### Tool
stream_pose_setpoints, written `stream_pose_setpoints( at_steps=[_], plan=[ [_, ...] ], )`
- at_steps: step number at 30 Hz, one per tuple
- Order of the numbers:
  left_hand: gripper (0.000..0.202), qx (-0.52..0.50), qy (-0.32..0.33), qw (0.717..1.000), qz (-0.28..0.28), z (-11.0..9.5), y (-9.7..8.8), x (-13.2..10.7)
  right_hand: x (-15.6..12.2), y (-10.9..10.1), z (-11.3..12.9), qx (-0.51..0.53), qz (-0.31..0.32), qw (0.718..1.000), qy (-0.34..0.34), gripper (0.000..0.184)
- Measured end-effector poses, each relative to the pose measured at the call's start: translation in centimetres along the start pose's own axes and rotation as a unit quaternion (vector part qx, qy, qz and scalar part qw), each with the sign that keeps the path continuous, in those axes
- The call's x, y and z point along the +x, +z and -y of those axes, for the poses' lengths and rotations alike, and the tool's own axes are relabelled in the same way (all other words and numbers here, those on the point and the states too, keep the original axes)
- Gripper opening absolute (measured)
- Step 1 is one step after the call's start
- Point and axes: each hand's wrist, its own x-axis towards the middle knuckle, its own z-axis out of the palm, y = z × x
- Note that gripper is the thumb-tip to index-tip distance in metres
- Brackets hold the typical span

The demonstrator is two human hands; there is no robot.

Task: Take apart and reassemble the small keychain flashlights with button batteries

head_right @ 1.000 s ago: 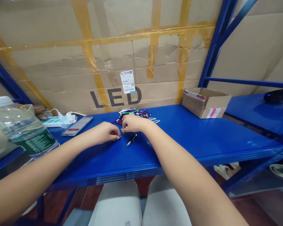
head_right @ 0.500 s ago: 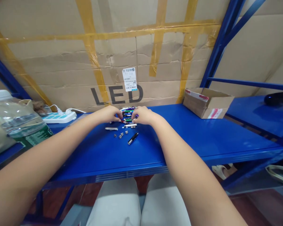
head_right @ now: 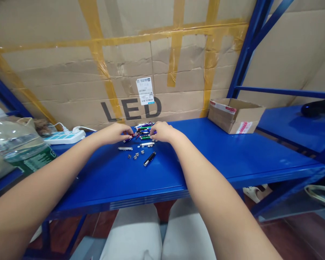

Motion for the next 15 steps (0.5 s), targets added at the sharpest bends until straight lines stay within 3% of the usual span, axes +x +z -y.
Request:
stream_pose_setpoints(
  at_steps=[7, 15],
  plan=[
    [0.025, -0.058, -0.082, 0.99, -0.099, 0.7, 0.7, -0.8, 0.2, 0.4, 0.4, 0.044, -0.068, 0.996, -0.022, 0.021],
    [0.028, -0.022, -0.14, 0.983, -0.113, 3.9, 1.2, 4.4, 0.4, 0.7, -0.4, 0.055, -0.07, 0.996, -0.011, 0.02]
  ],
)
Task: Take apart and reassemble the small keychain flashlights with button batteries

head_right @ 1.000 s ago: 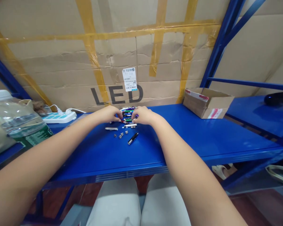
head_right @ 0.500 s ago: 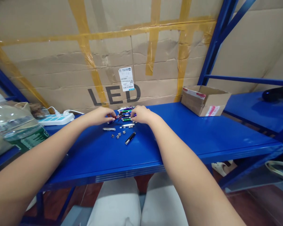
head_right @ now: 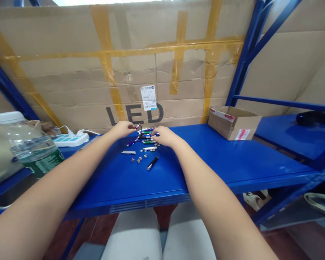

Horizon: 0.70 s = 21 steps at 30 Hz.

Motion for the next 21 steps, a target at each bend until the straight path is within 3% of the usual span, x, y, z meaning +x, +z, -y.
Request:
stream_pose_setpoints(
  at_steps=[5, 10, 12, 14, 17, 19, 21],
  plan=[
    [0.027, 0.004, 0.009, 1.0, 0.015, -1.3, 2.0, 2.7, 0.0, -0.2, -0.5, -0.003, -0.008, 1.0, 0.004, 0.019],
    [0.037, 0.022, -0.018, 0.999, 0.022, -2.6, 1.9, 2.1, -0.3, -0.5, -0.4, 0.0, 0.013, 1.0, 0.018, 0.021],
    [0.042, 0.048, -0.046, 0.996, 0.066, -2.8, 0.9, 0.9, -0.4, -0.7, -0.3, 0.007, 0.045, 0.999, 0.013, 0.021],
    [0.041, 0.074, -0.057, 0.984, 0.149, -2.9, -0.1, -0.3, -0.4, -0.9, -0.3, 0.006, 0.075, 0.997, 0.009, 0.02],
    [0.027, 0.107, -0.047, 0.968, 0.224, -3.1, -1.0, -1.7, -0.4, -1.4, -0.6, -0.01, 0.064, 0.998, 0.018, 0.019],
    [0.016, 0.124, -0.04, 0.968, 0.213, -3.3, -1.2, -1.9, -0.3, -1.7, -1.1, -0.019, 0.026, 0.999, 0.033, 0.02],
    [0.013, 0.122, -0.04, 0.978, 0.166, -3.5, -1.3, -1.5, -0.4, -2.0, -1.5, -0.021, -0.005, 0.998, 0.053, 0.022]
  ],
)
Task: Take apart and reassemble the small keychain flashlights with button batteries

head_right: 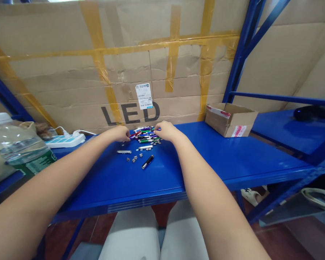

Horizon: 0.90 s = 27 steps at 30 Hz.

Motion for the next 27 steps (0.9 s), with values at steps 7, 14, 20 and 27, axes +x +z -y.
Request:
stream_pose_setpoints(
  at_steps=[7, 14, 20, 27],
  plan=[
    [0.021, -0.049, 0.033, 0.987, -0.15, -1.9, -0.4, 3.9, -0.2, -0.1, -0.4, 0.006, -0.002, 0.999, 0.033, 0.023],
    [0.023, -0.071, 0.04, 0.978, -0.189, -3.1, 0.5, 4.9, -0.1, -0.1, -0.7, 0.006, 0.01, 1.0, 0.003, 0.021],
    [0.021, -0.124, 0.166, 0.978, -0.029, -3.3, -0.5, 0.7, -0.2, -0.4, -0.6, 0.009, 0.048, 0.999, -0.005, 0.022],
    [0.014, -0.067, 0.197, 0.977, 0.051, -4.8, 0.5, -0.2, -0.3, -0.3, -0.6, 0.032, 0.055, 0.998, 0.01, 0.023]
  ],
)
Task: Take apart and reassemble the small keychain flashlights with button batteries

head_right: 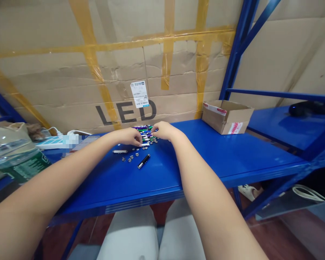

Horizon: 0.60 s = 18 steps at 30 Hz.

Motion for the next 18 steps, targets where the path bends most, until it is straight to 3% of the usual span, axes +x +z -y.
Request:
stream_pose_setpoints(
  at_steps=[4, 8, 14, 16, 18],
  plan=[
    [0.018, 0.023, -0.009, 0.999, -0.025, -0.1, -1.2, -1.0, 0.0, -0.1, -0.3, -0.003, -0.008, 1.0, -0.006, 0.021],
    [0.022, 0.005, -0.066, 0.996, -0.06, 1.5, -2.7, -4.3, -0.1, -0.6, -0.2, -0.011, -0.034, 0.999, -0.002, 0.022],
    [0.023, 0.032, -0.128, 0.991, 0.019, 5.1, -0.6, -7.4, -0.3, -0.6, 0.3, -0.029, -0.022, 0.999, 0.017, 0.022],
    [0.023, 0.034, -0.126, 0.991, 0.006, 5.2, 0.0, -7.6, -0.3, -0.5, 0.2, -0.027, -0.016, 0.999, 0.019, 0.021],
    [0.022, 0.038, -0.118, 0.991, -0.049, 4.0, 0.2, -7.8, -0.2, -0.4, 0.0, -0.024, -0.015, 0.999, 0.021, 0.02]
  ],
)
